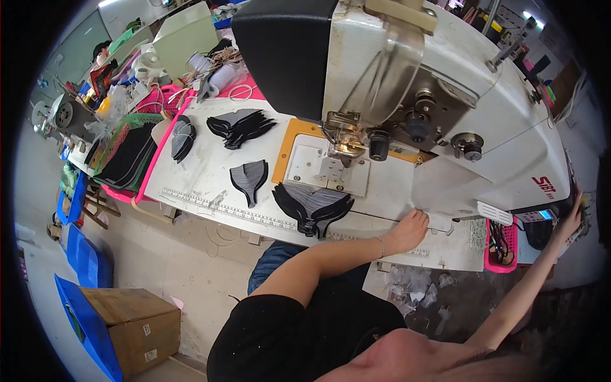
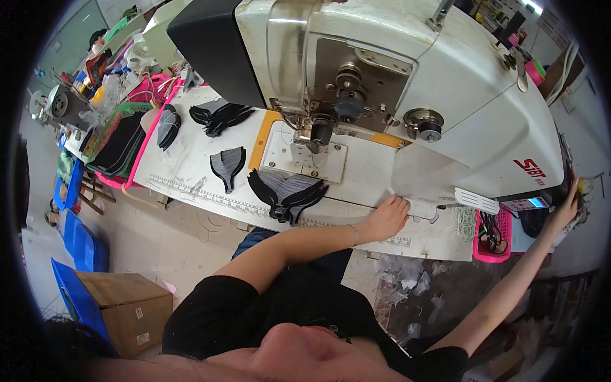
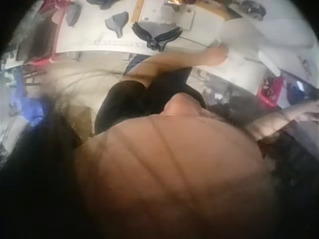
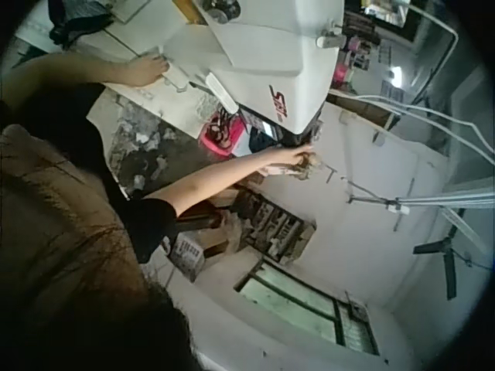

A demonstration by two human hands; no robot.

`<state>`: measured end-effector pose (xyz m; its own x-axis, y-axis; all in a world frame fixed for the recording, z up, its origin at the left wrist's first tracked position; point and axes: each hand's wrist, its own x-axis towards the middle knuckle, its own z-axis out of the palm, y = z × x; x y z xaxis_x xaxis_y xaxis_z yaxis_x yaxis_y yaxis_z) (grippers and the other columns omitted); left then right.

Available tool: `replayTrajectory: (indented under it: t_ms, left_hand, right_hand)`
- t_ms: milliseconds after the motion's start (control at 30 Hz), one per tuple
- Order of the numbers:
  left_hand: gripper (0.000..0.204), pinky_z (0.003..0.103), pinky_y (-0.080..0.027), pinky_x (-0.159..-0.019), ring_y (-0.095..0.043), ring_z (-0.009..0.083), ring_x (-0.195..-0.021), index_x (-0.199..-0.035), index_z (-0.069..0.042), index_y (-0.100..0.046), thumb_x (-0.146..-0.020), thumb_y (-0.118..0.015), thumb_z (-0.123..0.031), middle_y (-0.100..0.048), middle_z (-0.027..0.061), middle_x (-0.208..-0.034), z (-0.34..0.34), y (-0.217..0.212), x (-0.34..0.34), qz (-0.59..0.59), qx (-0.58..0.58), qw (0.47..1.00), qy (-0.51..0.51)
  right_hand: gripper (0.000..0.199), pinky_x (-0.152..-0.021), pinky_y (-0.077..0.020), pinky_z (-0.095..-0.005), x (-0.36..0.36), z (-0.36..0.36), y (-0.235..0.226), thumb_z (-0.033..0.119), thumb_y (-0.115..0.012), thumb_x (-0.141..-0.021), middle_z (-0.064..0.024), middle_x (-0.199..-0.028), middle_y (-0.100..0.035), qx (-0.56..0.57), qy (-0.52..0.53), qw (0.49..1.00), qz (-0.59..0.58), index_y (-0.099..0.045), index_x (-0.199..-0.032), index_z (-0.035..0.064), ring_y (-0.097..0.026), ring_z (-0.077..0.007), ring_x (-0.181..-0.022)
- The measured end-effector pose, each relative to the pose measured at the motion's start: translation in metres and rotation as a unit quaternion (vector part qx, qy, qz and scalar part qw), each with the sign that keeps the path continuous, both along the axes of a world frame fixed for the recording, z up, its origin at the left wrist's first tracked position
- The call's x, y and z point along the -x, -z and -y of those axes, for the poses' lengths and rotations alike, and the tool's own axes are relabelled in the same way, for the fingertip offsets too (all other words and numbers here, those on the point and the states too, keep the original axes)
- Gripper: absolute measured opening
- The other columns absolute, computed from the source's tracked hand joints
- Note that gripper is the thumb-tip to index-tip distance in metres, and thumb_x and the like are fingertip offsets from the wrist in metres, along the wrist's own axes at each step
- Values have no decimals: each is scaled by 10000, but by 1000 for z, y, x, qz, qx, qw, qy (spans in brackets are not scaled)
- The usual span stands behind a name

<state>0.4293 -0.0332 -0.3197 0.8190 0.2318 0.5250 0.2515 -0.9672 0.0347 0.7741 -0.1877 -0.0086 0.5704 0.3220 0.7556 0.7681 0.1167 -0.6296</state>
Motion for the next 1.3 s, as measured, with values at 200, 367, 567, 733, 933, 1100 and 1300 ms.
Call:
replayTrajectory:
  t_ms: [200,367,567,733,933,1100,1300]
  left_hand:
    - [328,355,-351,-845,-492,254,-934,-987,56,-576,-869,-501,-241,-561,141,-984,0,4,-1,-8,10,1000,2]
    - [317,354,-352,-839,-493,250,-925,-953,55,-594,-862,-504,-236,-567,139,-959,8,6,-7,3,3,1000,15]
    - [277,352,-352,-791,-496,239,-838,-829,29,-640,-842,-510,-215,-578,115,-842,0,7,-1,-20,-43,999,6]
    - [232,356,-352,-762,-496,237,-810,-742,7,-656,-789,-532,-184,-579,109,-788,3,3,0,4,-69,997,18]
    - [230,355,-354,-758,-495,244,-807,-727,9,-654,-778,-538,-182,-580,118,-785,2,0,2,-2,-56,998,32]
    - [233,355,-355,-765,-493,245,-817,-756,16,-643,-795,-531,-184,-575,125,-800,4,3,0,7,-42,999,30]
    - [239,355,-355,-788,-492,244,-845,-791,16,-630,-817,-524,-196,-571,131,-841,4,5,-5,-5,-7,1000,24]
  right_hand:
    - [394,-943,-400,-282,0,-6,14,205,-468,-967,-123,-1219,-582,89,125,976,152,-511,-1245,-71,-537,-170,-1105]
    - [468,-809,-448,-273,-139,-19,-98,310,-547,-905,-102,-1033,-629,582,120,804,20,-565,-1179,-70,-584,-136,-918]
    - [439,-722,-512,-279,-72,-17,-54,257,-556,-904,-100,-1141,-608,278,49,949,140,-552,-1206,-61,-607,-145,-940]
    - [406,-800,-531,-295,-24,6,2,113,-524,-903,-99,-1247,-563,100,71,973,197,-494,-1271,-57,-593,-177,-1032]
    - [404,-911,-457,-285,-27,9,3,90,-547,-890,-99,-1289,-546,74,36,991,106,-512,-1268,-48,-568,-183,-1092]
    - [436,-957,-402,-272,-39,15,-16,166,-550,-902,-86,-1291,-549,180,95,973,105,-498,-1305,10,-539,-158,-1127]
    - [453,-971,-390,-268,-53,17,-21,207,-550,-913,-80,-1291,-550,201,87,966,140,-485,-1310,-1,-525,-151,-1142]
